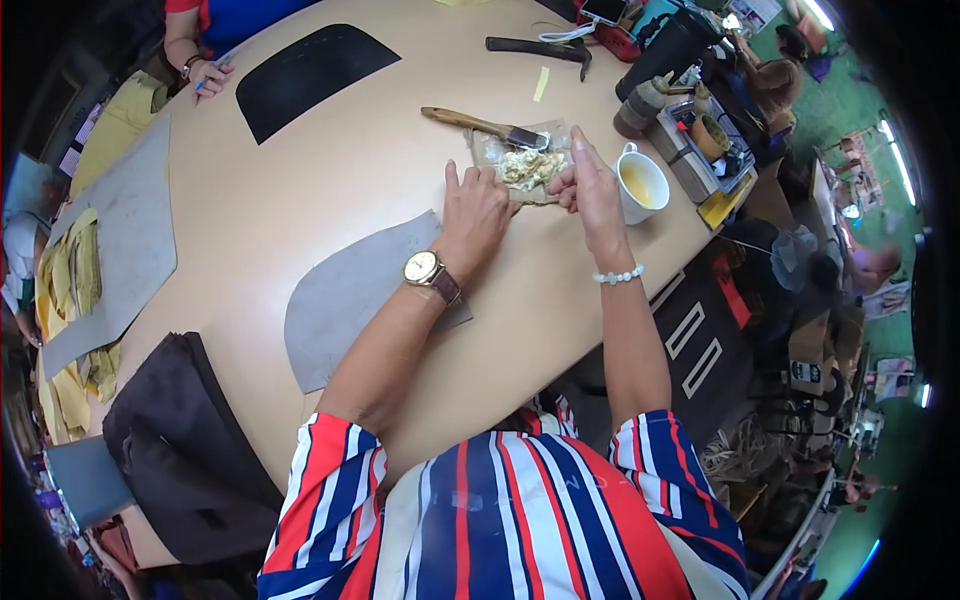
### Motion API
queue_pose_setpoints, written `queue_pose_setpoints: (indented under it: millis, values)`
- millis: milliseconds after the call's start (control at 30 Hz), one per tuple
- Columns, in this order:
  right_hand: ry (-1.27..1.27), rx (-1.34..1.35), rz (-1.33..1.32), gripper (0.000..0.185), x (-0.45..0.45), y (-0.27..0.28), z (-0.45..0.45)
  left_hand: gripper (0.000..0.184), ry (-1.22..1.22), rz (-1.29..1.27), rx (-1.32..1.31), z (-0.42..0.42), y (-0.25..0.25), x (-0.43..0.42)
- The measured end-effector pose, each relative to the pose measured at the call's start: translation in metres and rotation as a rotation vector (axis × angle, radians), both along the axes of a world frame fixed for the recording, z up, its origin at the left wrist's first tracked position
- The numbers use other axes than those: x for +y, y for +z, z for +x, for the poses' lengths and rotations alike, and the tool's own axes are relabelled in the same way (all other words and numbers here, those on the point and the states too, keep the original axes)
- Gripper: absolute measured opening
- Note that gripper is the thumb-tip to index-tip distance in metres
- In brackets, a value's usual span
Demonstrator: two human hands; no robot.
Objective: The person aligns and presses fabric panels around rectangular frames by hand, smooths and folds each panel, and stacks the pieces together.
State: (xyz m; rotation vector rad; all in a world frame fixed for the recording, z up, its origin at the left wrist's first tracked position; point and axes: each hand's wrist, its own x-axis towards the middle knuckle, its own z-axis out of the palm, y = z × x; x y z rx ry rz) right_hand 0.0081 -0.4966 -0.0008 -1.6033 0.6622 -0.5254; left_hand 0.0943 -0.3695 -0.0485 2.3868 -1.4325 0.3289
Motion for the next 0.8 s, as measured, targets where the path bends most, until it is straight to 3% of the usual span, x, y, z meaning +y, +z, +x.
queue_pose_setpoints:
  millis: [133, 233, 400, 500, 533, 800]
  values:
    - [0.022, -0.009, 0.582, 0.072, 0.002, -0.021, 0.027, 0.022, -0.012, -0.039, 0.028, 0.002, -0.002, 0.001]
    - [0.110, 0.081, 0.654, 0.084, 0.005, -0.040, 0.036, 0.018, 0.003, -0.037, -0.010, 0.005, -0.002, 0.001]
    - [0.088, 0.203, 0.575, 0.085, 0.009, -0.042, 0.019, 0.016, 0.019, -0.025, -0.081, 0.004, -0.011, -0.002]
    - [0.124, 0.316, 0.525, 0.071, 0.013, -0.031, 0.013, 0.021, 0.012, -0.052, -0.082, 0.004, -0.010, -0.003]
    - [0.135, 0.363, 0.511, 0.076, 0.015, -0.026, 0.010, 0.023, 0.008, -0.061, -0.076, 0.003, -0.008, -0.002]
    - [0.157, 0.406, 0.168, 0.066, 0.042, -0.016, -0.007, 0.029, -0.021, -0.036, -0.049, 0.003, -0.004, 0.000]
